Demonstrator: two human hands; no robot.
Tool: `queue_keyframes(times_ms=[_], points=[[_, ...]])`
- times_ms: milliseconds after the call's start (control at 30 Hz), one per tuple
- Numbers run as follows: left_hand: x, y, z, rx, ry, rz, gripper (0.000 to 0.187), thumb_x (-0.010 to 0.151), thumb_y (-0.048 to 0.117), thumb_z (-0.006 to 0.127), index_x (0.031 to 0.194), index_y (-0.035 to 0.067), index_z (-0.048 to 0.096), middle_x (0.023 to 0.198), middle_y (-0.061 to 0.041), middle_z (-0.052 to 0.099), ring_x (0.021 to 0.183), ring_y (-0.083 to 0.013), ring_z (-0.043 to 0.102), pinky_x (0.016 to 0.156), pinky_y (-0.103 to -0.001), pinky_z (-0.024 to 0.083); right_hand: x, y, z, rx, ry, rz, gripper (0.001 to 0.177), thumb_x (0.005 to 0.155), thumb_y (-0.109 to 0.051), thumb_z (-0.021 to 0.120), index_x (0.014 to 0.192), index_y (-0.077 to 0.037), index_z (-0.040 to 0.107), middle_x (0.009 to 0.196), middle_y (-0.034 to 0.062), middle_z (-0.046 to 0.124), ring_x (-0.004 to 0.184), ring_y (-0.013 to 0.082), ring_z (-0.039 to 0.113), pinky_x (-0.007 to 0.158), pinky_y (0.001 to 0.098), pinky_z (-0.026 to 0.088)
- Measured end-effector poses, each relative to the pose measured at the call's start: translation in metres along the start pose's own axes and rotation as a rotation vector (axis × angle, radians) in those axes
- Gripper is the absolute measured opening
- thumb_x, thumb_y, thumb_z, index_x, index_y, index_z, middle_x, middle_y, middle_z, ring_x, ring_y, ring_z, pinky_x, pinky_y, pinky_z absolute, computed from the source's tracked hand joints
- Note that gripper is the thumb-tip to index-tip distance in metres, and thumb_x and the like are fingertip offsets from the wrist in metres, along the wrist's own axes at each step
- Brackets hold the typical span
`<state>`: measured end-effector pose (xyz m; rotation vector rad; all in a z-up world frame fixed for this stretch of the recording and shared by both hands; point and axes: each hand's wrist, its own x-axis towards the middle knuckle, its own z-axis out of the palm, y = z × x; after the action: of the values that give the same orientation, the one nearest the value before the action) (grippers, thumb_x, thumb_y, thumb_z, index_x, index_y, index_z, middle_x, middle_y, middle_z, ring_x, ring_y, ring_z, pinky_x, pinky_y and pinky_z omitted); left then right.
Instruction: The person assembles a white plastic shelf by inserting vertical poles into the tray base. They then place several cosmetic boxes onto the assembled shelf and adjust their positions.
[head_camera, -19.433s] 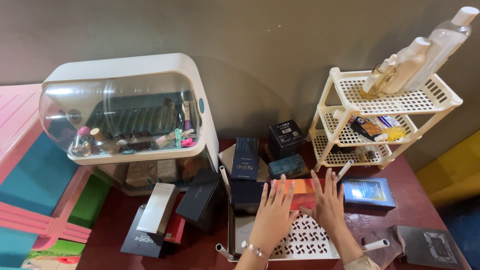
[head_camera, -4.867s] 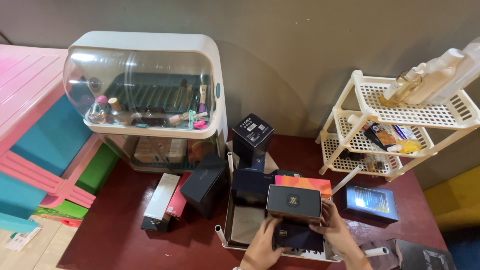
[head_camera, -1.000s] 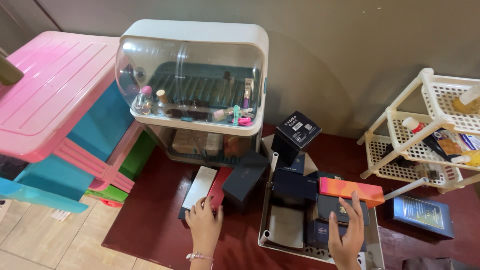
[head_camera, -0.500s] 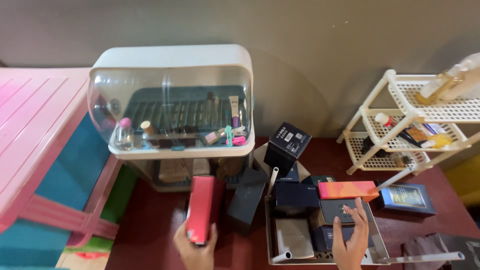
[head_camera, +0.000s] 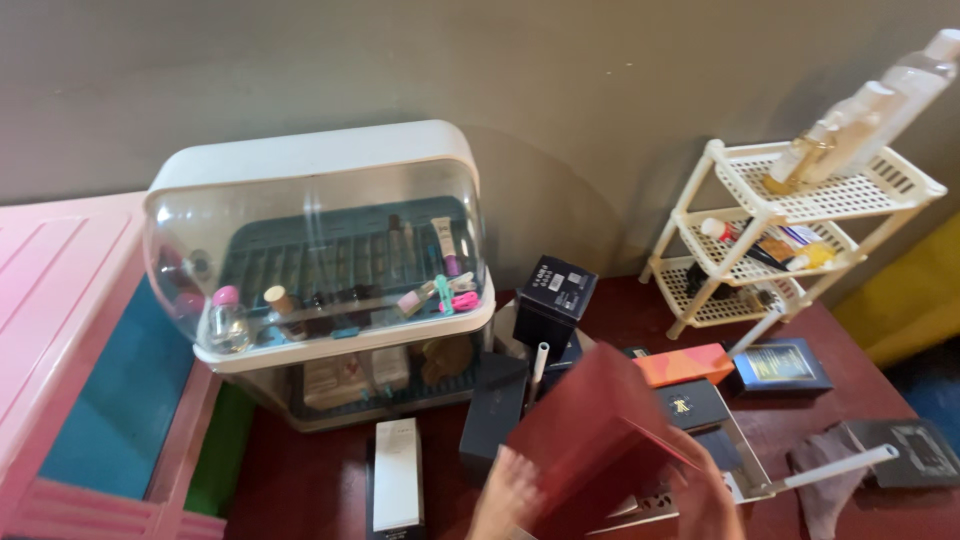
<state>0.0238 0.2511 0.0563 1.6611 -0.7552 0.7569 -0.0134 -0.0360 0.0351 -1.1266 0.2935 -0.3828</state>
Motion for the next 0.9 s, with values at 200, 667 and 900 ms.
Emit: queue_keyframes(times_ms=[200,667,900], points=[[-0.005,0.031,0.068,0.374,-0.138,0.478,0.040,0.109,0.038,0.069,0.147,0.034,0.058,0.151,0.000,0.056,0.140,-0.0296,0.054,0.124,-0.047,0.040,0.001,-0.036,-0.083,0.029,0.082,0.136,0.056,0.096,-0.023,0.051,0.142,0.009,0.052,0.148,0.0228,0.058,0.140,0.0288,0.053,0.116,0.0411,0.036],[0.046,0.077,0.123,0.244,-0.551,0.323,0.042,0.110,0.037,0.061,0.152,0.031,0.060,0.155,-0.010,0.054,0.137,-0.0418,0.055,0.116,-0.062,0.043,-0.003,-0.188,-0.104,-0.203,0.121,-0.013,0.067,0.086,-0.003,0.050,0.152,0.009,0.044,0.153,0.0201,0.054,0.142,0.0276,0.049,0.114,0.0407,0.034],[0.035,0.055,0.185,0.364,-0.435,0.088,0.060,0.095,0.024,0.068,0.151,0.010,0.052,0.160,-0.024,0.041,0.147,-0.0494,0.036,0.120,-0.057,0.031,0.019,-0.200,-0.103,-0.580,0.245,-0.375,0.076,0.083,-0.005,0.070,0.153,0.007,0.044,0.145,0.0181,0.056,0.132,0.0236,0.054,0.109,0.0354,0.043]])
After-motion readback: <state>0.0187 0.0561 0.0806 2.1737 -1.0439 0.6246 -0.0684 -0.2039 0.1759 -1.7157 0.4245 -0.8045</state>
